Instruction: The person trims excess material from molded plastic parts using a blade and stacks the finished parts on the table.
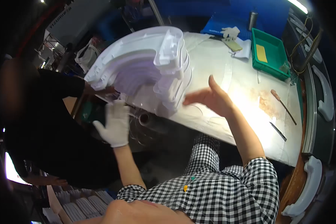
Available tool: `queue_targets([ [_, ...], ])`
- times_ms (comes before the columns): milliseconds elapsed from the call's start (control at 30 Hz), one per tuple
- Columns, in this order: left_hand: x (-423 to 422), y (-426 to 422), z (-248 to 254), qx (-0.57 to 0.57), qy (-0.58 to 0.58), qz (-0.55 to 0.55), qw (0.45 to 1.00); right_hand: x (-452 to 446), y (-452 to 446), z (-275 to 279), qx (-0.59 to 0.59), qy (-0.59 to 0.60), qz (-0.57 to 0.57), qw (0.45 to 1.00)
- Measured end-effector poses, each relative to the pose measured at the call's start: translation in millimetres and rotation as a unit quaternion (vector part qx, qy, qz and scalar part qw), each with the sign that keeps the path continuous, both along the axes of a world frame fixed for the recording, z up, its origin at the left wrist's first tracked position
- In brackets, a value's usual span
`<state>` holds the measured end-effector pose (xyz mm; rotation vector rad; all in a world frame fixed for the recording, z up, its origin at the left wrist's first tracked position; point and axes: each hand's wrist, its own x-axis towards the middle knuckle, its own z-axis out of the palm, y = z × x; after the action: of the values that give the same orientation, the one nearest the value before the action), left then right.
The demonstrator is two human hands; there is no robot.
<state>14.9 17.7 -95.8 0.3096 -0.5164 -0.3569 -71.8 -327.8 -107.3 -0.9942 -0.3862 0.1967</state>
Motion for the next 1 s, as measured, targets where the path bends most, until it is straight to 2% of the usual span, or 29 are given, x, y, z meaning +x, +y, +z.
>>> queue_targets([
  [33,-17.1,-16.6,-9.8,-0.001,0.095,-0.016,0.995,-16.1,10.0,1.5,-0.023,-0.023,0.015,0.999],
  [67,-28.5,-31.1,-15.9,0.041,0.075,-0.031,0.996,-24.3,15.6,11.7,-0.047,-0.053,0.031,0.997],
  [133,-46.8,-51.3,-16.9,0.067,0.037,0.01,0.997,-27.2,16.4,31.3,-0.04,-0.135,-0.005,0.99],
  [167,-66.2,-49.3,-12.0,0.072,0.054,0.02,0.996,-38.1,16.0,34.3,-0.001,-0.136,-0.001,0.991],
  [200,-77.2,-51.7,-5.6,0.053,-0.036,0.0,0.998,-46.0,8.4,32.8,0.033,-0.144,0.001,0.989],
  [267,-97.5,-50.2,4.6,-0.005,-0.212,-0.063,0.975,-90.6,4.7,-14.5,0.097,-0.298,0.182,0.932],
  [300,-105.5,-42.4,2.4,-0.016,-0.26,-0.108,0.959,-100.9,1.7,-22.8,0.096,-0.294,0.199,0.93],
  [367,-117.1,-32.7,-21.4,0.058,-0.257,-0.137,0.955,-114.9,-0.9,-30.6,0.128,-0.154,-0.041,0.979],
  [400,-121.7,-33.6,-42.2,0.143,-0.22,-0.134,0.956,-126.2,-5.3,-33.5,0.137,-0.082,-0.163,0.974],
  [433,-125.2,-40.8,-67.0,0.288,-0.13,-0.094,0.944,-123.9,-20.5,-84.2,0.078,0.035,-0.192,0.978],
  [467,-127.9,-55.8,-94.5,0.416,-0.03,-0.05,0.908,-120.4,-19.8,-128.0,-0.084,0.099,-0.253,0.959],
  [500,-129.2,-73.1,-117.8,0.489,0.035,-0.014,0.871,-116.8,-18.8,-171.4,-0.238,0.17,-0.278,0.915],
  [533,-147.3,-89.7,-122.0,0.551,0.04,0.04,0.833,-118.0,-2.5,-177.4,-0.383,0.074,-0.292,0.873],
  [567,-151.1,-96.7,-116.0,0.464,0.011,-0.06,0.884,-118.8,14.4,-182.6,-0.514,-0.018,-0.321,0.795],
  [600,-170.9,-99.5,-114.9,0.368,-0.004,-0.163,0.915,-135.1,32.0,-179.3,-0.537,-0.206,-0.28,0.769],
  [633,-186.1,-109.1,-119.2,0.448,-0.031,-0.152,0.88,-144.4,55.2,-142.0,-0.635,-0.077,-0.218,0.737],
  [667,-188.0,-119.0,-124.2,0.528,-0.073,-0.136,0.835,-138.4,75.0,-106.2,-0.714,0.04,-0.164,0.679],
  [700,-194.0,-127.5,-129.3,0.608,-0.109,-0.084,0.782,-140.9,80.9,-109.6,-0.537,0.163,-0.174,0.809],
  [733,-202.0,-138.3,-140.0,0.616,-0.133,0.019,0.776,-154.3,80.0,-117.5,-0.324,0.285,-0.175,0.885],
  [800,-212.7,-136.2,-142.9,0.639,-0.084,-0.108,0.757,-167.3,72.0,-133.9,-0.329,0.284,-0.157,0.887],
  [833,-220.8,-141.0,-145.0,0.616,-0.045,-0.092,0.781,-171.8,69.6,-133.4,-0.32,0.281,-0.147,0.893],
  [867,-221.6,-137.4,-150.0,0.613,-0.083,-0.12,0.776,-176.7,68.7,-134.4,-0.308,0.279,-0.134,0.9],
  [933,-227.6,-139.1,-161.7,0.581,-0.007,-0.164,0.797,-180.0,71.6,-135.1,-0.272,0.278,-0.144,0.91],
  [1000,-234.1,-139.2,-164.0,0.588,-0.004,-0.155,0.794,-187.1,72.6,-141.6,-0.25,0.306,-0.148,0.907],
])
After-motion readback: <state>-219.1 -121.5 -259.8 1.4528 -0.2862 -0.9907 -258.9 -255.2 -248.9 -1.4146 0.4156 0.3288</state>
